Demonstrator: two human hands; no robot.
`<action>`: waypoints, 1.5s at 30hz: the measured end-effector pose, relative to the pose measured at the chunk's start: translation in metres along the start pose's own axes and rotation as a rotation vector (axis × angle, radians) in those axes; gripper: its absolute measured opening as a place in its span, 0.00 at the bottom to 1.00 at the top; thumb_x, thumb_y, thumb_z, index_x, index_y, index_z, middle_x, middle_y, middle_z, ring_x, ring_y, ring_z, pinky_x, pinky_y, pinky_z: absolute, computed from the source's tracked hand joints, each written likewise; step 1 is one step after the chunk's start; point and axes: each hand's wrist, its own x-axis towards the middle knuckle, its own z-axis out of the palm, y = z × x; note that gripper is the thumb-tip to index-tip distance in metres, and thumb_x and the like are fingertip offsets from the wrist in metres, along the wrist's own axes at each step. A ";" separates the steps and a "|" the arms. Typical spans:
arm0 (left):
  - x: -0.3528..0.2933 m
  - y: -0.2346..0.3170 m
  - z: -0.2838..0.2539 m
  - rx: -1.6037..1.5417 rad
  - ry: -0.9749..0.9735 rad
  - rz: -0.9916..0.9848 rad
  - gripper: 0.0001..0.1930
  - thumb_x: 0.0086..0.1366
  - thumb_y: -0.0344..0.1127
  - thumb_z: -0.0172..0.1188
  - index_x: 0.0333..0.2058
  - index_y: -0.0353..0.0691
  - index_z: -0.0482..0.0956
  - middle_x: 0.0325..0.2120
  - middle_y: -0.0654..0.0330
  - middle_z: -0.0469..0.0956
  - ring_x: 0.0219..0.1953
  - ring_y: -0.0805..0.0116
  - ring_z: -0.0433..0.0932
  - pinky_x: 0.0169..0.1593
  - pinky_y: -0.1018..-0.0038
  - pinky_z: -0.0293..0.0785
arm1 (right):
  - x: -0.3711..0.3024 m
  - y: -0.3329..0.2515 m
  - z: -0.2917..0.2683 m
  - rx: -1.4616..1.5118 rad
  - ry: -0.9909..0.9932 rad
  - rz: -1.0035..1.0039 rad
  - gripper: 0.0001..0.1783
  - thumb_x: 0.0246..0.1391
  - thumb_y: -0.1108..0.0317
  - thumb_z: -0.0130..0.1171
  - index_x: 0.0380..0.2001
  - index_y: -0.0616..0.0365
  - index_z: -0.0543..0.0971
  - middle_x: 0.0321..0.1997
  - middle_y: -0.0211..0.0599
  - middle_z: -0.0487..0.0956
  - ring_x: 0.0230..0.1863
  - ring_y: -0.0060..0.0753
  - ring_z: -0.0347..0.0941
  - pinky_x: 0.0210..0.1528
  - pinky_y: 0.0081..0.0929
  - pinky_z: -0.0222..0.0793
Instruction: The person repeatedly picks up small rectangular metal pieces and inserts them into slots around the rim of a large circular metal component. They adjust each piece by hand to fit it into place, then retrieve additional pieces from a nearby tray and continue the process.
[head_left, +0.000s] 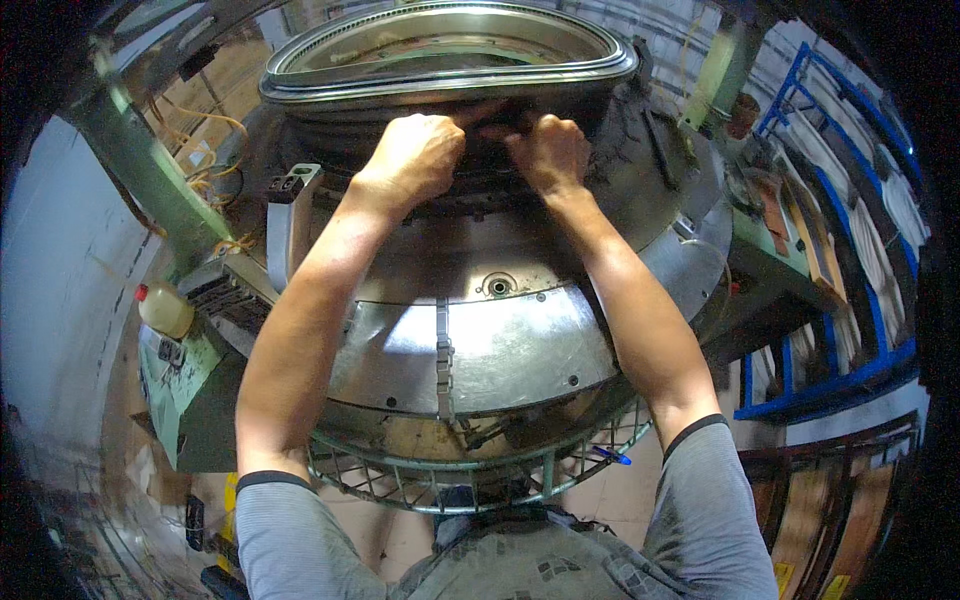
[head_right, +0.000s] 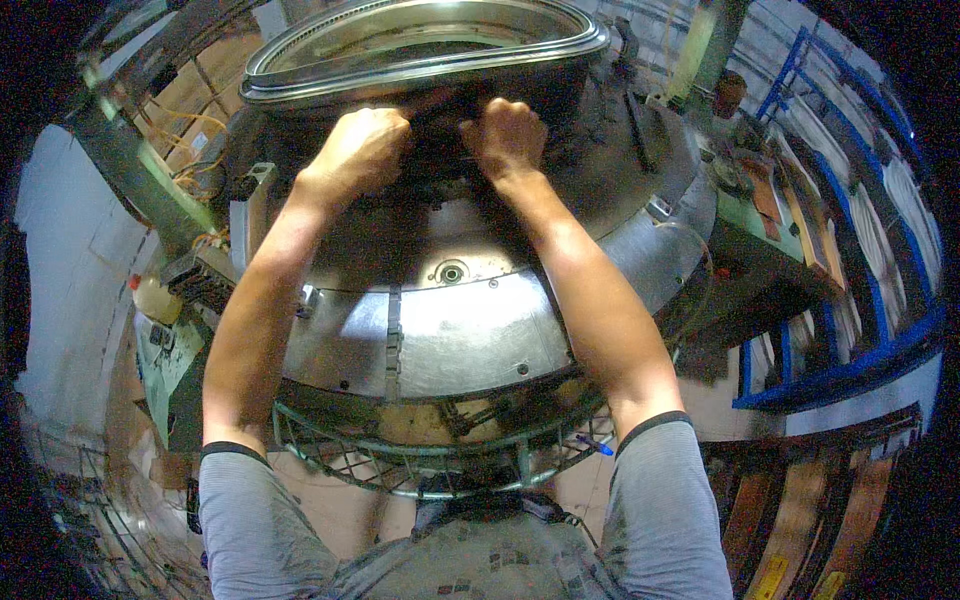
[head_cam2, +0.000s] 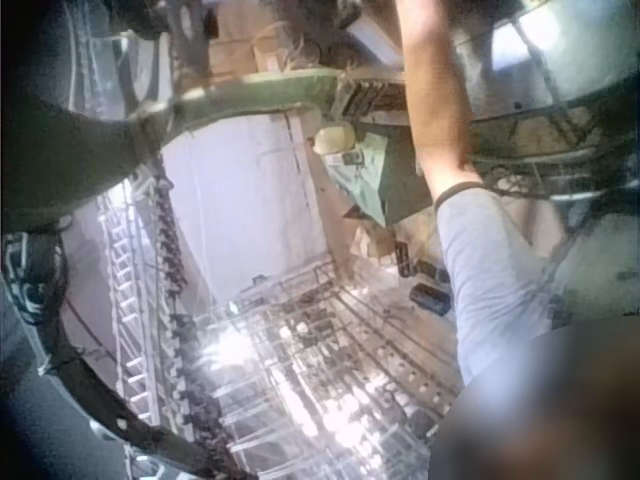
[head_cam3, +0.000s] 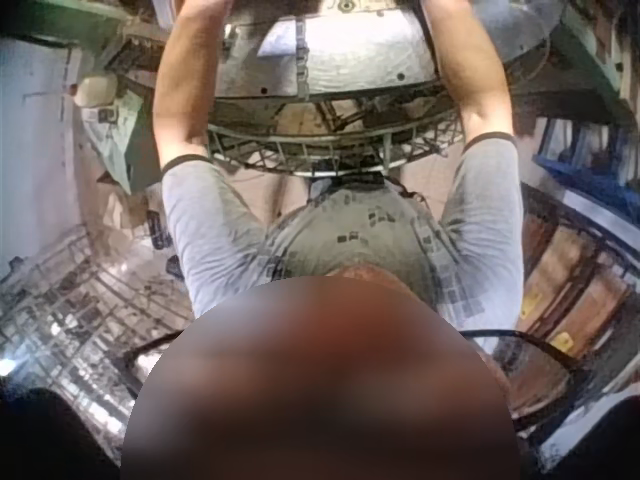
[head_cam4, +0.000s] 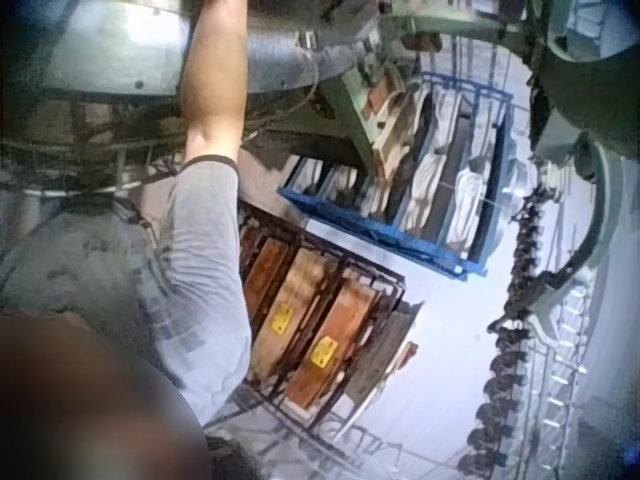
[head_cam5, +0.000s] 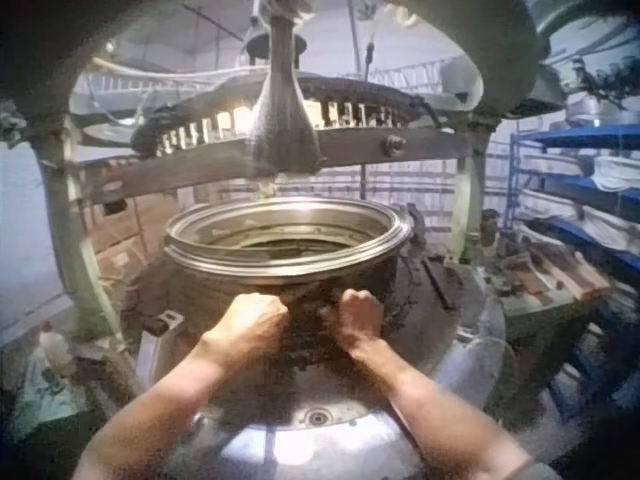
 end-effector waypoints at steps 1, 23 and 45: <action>-0.004 0.003 0.002 -0.035 0.053 0.021 0.06 0.55 0.26 0.59 0.27 0.38 0.85 0.32 0.47 0.84 0.33 0.50 0.85 0.37 0.61 0.83 | 0.001 0.000 -0.002 -0.018 0.024 -0.013 0.18 0.43 0.52 0.73 0.24 0.57 0.85 0.28 0.53 0.83 0.32 0.53 0.83 0.33 0.47 0.80; -0.032 0.004 0.042 -0.307 0.533 -0.073 0.07 0.48 0.19 0.57 0.26 0.35 0.81 0.42 0.48 0.83 0.35 0.49 0.84 0.38 0.63 0.83 | 0.007 0.002 -0.027 1.292 -0.634 0.419 0.14 0.63 0.66 0.60 0.48 0.62 0.81 0.43 0.39 0.85 0.36 0.26 0.79 0.33 0.19 0.71; -0.032 0.001 0.062 -0.371 0.525 -0.019 0.07 0.51 0.22 0.60 0.31 0.37 0.80 0.23 0.46 0.80 0.29 0.49 0.82 0.35 0.59 0.80 | -0.106 -0.030 -0.111 0.417 -0.186 -0.161 0.15 0.58 0.62 0.60 0.28 0.65 0.82 0.21 0.42 0.80 0.23 0.29 0.78 0.29 0.32 0.72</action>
